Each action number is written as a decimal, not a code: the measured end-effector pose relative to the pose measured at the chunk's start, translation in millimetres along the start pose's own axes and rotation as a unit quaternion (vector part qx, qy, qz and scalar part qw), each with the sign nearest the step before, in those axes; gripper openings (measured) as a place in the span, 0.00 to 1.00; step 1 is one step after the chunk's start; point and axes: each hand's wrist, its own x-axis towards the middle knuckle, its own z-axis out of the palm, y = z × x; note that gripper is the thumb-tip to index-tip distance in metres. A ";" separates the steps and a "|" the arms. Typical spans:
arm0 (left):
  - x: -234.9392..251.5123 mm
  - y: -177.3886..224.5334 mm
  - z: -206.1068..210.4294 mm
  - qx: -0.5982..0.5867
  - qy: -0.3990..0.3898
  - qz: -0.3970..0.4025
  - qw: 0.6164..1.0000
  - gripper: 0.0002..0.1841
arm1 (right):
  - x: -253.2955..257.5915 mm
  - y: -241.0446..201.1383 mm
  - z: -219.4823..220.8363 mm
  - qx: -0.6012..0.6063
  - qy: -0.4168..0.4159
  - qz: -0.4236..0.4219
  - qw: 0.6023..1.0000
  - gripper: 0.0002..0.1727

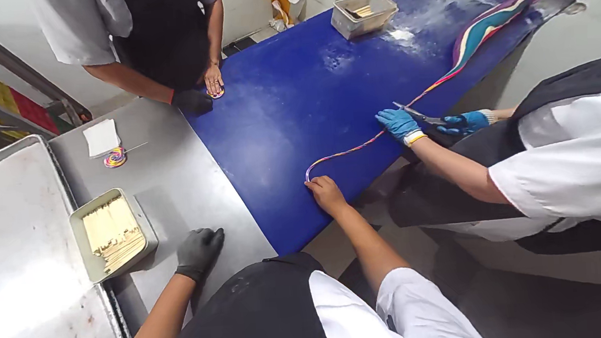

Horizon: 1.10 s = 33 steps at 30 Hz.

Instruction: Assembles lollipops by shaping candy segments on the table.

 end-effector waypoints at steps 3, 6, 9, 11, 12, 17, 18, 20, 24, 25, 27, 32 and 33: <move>11.7 17.0 20.9 -0.022 0.115 0.173 0.978 0.25 | 21.3 8.9 14.0 0.040 0.038 -0.075 0.996 0.13; 33.4 50.3 25.1 -0.046 0.076 0.209 0.974 0.30 | 35.6 -28.7 33.8 0.080 0.000 -0.170 0.982 0.13; 50.9 65.9 17.6 -0.029 -0.013 0.213 0.977 0.28 | 31.9 -91.5 49.5 0.127 -0.049 -0.281 0.950 0.15; 53.8 62.0 12.0 -0.024 -0.024 0.236 0.971 0.24 | 32.3 -117.5 54.2 0.134 -0.050 -0.363 0.921 0.15; 54.9 57.4 10.5 -0.024 -0.015 0.252 0.967 0.22 | 35.2 -123.0 57.2 0.133 -0.034 -0.385 0.913 0.15; 81.3 43.1 0.3 -0.020 0.003 0.359 0.933 0.18 | 50.6 -127.6 69.9 0.093 0.002 -0.216 0.972 0.11; 89.4 42.3 -4.1 -0.013 -0.010 0.396 0.918 0.17 | 53.0 -126.7 71.3 0.090 -0.010 -0.195 0.977 0.11; 100.0 46.2 -10.8 0.020 -0.029 0.466 0.884 0.16 | 56.0 -124.5 70.1 0.106 -0.051 -0.185 0.976 0.11; 111.5 58.1 -19.9 0.070 -0.050 0.473 0.877 0.16 | 52.7 -129.4 64.3 0.078 -0.083 -0.122 0.986 0.13; 114.2 58.4 -19.1 0.068 -0.041 0.446 0.891 0.17 | 49.0 -134.9 64.0 0.047 -0.075 -0.086 0.992 0.15; 118.9 58.6 -17.9 0.061 -0.013 0.357 0.932 0.19 | 43.2 -150.6 63.9 0.011 -0.069 -0.023 0.997 0.19; 106.9 64.1 -24.8 0.054 -0.028 0.160 0.985 0.28 | 23.0 -200.2 54.0 0.064 -0.186 -0.113 0.974 0.19; 109.7 57.4 -27.5 0.053 -0.026 0.146 0.988 0.28 | 21.4 -203.9 48.3 0.085 -0.225 -0.156 0.958 0.20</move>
